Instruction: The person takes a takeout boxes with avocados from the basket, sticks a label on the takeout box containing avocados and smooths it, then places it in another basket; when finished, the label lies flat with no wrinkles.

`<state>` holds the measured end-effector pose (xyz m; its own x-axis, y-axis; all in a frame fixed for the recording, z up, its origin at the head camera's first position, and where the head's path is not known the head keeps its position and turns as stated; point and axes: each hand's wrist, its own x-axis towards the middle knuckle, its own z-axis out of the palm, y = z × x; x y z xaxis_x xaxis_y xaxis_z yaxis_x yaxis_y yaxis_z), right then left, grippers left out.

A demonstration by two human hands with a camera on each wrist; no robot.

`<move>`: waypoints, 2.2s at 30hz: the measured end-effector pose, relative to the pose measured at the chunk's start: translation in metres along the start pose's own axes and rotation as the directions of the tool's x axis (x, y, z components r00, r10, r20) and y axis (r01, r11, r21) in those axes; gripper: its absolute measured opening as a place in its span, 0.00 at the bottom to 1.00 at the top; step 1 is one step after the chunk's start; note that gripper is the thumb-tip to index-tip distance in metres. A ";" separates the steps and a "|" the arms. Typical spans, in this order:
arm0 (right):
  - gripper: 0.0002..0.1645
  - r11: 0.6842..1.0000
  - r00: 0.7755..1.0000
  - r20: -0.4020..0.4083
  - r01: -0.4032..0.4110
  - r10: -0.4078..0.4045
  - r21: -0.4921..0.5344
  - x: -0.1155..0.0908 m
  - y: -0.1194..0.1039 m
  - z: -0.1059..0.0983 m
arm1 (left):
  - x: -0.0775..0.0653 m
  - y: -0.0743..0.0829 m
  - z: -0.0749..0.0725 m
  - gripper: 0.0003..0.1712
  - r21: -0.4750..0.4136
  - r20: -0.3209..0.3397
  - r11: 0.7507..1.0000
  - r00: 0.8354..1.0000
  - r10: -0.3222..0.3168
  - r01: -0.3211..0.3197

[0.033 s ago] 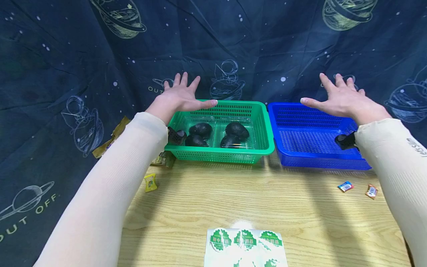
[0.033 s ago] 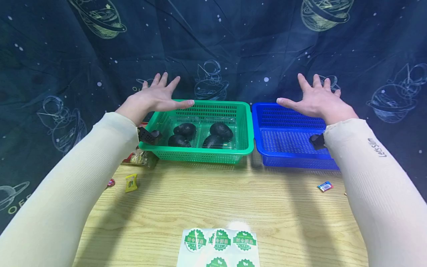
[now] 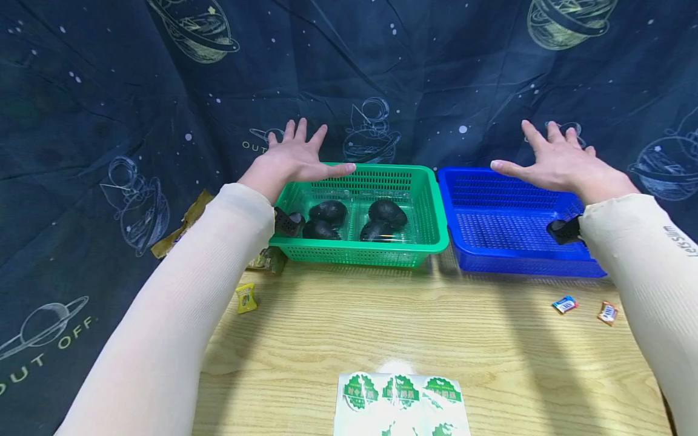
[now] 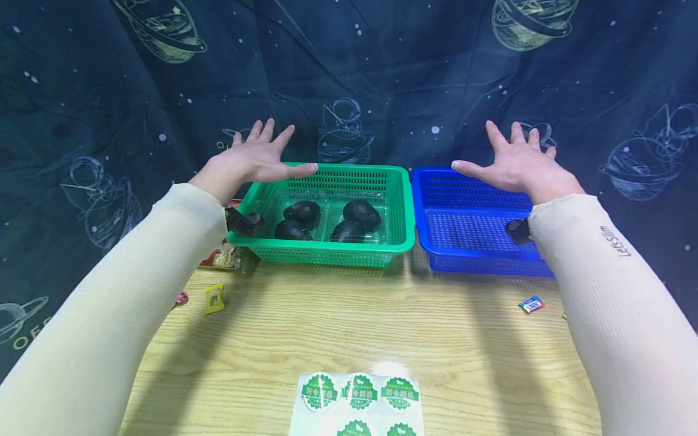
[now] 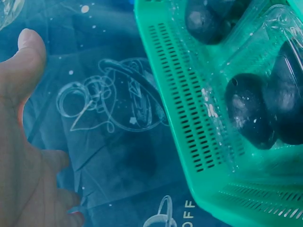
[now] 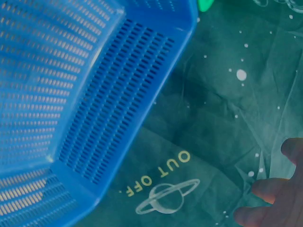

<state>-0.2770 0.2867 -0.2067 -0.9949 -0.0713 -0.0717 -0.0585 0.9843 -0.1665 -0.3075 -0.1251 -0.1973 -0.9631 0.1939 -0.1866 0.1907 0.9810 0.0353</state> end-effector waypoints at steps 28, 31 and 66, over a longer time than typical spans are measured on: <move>0.60 0.914 0.940 0.294 0.042 -0.173 0.403 0.026 -0.138 0.104 | -0.033 -0.065 0.122 0.74 -0.239 -0.018 0.969 0.998 0.060 -0.062; 0.64 0.918 0.914 0.382 -0.030 -0.134 0.394 0.029 -0.146 0.110 | -0.034 -0.065 0.123 0.75 -0.243 -0.008 0.968 0.999 0.054 -0.054; 0.53 0.781 0.977 0.143 0.037 -0.160 0.623 0.026 -0.152 0.131 | -0.036 -0.066 0.120 0.74 -0.238 -0.002 0.969 0.998 0.062 -0.061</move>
<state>-0.2831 0.1138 -0.3124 -0.9504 -0.2506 -0.1842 -0.0309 0.6654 -0.7459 -0.2624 -0.1969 -0.3110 -0.9497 0.2548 -0.1822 0.1985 0.9396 0.2789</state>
